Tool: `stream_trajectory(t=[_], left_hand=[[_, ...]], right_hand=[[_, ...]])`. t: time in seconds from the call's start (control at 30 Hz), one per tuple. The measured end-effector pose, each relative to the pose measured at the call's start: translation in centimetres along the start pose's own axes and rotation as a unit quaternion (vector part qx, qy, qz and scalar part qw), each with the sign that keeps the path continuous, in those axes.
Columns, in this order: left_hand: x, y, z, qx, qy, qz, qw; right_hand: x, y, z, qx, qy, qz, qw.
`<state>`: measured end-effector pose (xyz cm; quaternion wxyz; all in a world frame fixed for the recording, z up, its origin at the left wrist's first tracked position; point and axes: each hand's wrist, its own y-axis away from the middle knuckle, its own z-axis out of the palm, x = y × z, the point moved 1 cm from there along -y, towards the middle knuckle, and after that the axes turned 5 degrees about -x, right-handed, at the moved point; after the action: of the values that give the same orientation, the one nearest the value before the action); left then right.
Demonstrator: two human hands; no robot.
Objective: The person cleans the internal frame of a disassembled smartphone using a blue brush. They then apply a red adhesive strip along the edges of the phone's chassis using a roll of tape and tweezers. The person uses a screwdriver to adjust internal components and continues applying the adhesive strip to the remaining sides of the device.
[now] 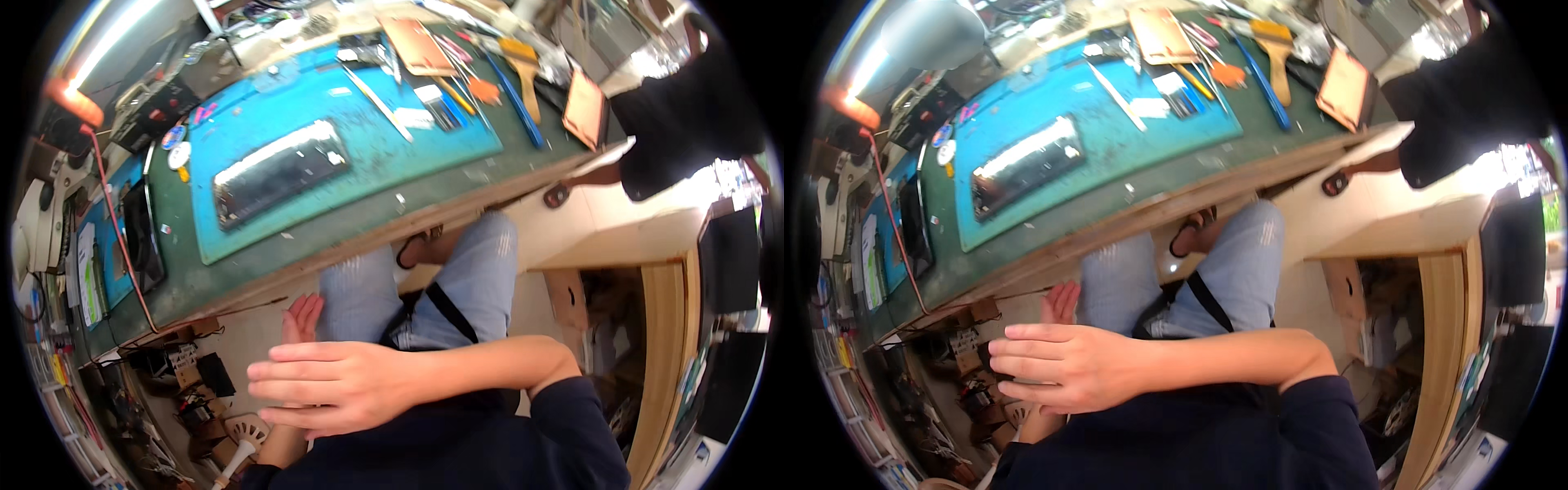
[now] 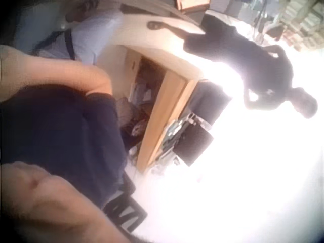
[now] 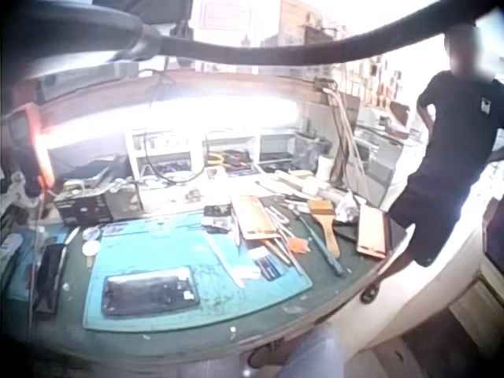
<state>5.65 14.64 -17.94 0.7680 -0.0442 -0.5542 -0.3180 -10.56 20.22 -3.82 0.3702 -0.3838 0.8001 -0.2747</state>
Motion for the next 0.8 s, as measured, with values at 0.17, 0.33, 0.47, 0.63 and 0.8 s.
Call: stream_trajectory(t=[0.17,0.33,0.47,0.63,0.8], left_hand=[[6.2,3.9,7.6,-0.168,0.151,-0.209,0.952],[2.7,1.5,13.2,-0.312,-0.48,0.302,0.762],[-2.4,-5.3,7.6,-0.245,-0.583,0.34,0.696],[-1.3,-1.6,-2.5,-0.082,-0.672,0.179,0.714],[-5.9,2.9,-13.1,0.032,-0.565,-0.143,0.812]], right_hand=[[5.3,11.7,2.8,0.006,0.057,0.127,0.99],[0.3,12.4,-0.3,0.385,-0.598,0.561,0.422],[1.0,14.5,-1.9,0.314,-0.55,0.539,0.555],[8.1,12.5,-6.8,0.219,0.216,0.398,0.864],[16.0,15.3,-8.7,0.031,0.429,0.345,0.834]])
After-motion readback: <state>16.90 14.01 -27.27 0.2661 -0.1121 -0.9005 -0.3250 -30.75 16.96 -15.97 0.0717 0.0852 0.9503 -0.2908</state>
